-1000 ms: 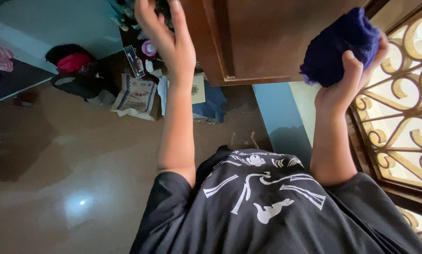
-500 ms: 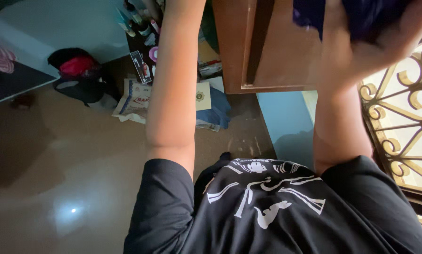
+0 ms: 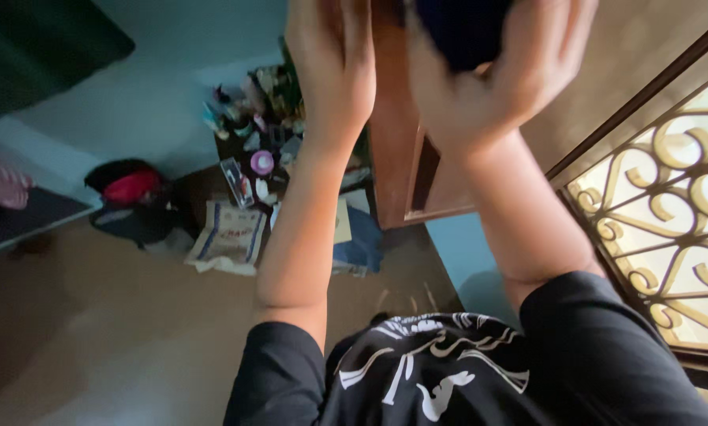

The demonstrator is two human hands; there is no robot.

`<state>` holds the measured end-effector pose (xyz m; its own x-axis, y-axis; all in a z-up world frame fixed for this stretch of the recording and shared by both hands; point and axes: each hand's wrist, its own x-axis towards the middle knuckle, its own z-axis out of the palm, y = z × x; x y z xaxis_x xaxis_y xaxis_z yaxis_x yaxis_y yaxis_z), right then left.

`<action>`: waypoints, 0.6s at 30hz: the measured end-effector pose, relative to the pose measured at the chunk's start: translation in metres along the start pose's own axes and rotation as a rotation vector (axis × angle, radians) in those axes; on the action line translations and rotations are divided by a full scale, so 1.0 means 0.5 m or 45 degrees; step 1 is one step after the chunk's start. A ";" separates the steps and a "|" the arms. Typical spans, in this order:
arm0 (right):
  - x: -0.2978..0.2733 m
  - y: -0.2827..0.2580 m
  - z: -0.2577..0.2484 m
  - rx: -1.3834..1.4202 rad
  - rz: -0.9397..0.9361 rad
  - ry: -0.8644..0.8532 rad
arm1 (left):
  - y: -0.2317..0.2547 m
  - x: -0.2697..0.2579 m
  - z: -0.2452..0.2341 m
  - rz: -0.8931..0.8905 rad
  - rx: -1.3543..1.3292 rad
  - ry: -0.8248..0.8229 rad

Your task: The person wipes the exterior surface of a brown wooden cabinet door using a purple cloth. They systematically clean the door's face and edges, then move away from the cabinet while holding the cloth.

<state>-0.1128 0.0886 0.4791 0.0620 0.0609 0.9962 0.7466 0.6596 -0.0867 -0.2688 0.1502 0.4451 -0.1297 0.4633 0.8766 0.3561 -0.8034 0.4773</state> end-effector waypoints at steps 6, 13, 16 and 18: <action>0.046 -0.072 0.016 0.107 -0.058 -0.204 | 0.064 -0.005 -0.016 0.072 -0.098 0.002; 0.086 -0.063 0.010 0.118 -0.234 -0.261 | 0.055 -0.009 -0.019 0.148 0.245 -0.019; 0.080 -0.025 -0.015 -0.005 -0.114 -0.214 | 0.061 -0.006 -0.016 0.105 0.282 -0.020; 0.072 0.011 -0.029 -0.084 -0.121 -0.100 | 0.072 -0.004 -0.013 0.082 0.264 -0.024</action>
<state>-0.0969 0.0832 0.5146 -0.0614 0.0604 0.9963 0.7886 0.6148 0.0113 -0.2619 0.1180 0.4610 -0.0836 0.4220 0.9028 0.5461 -0.7384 0.3957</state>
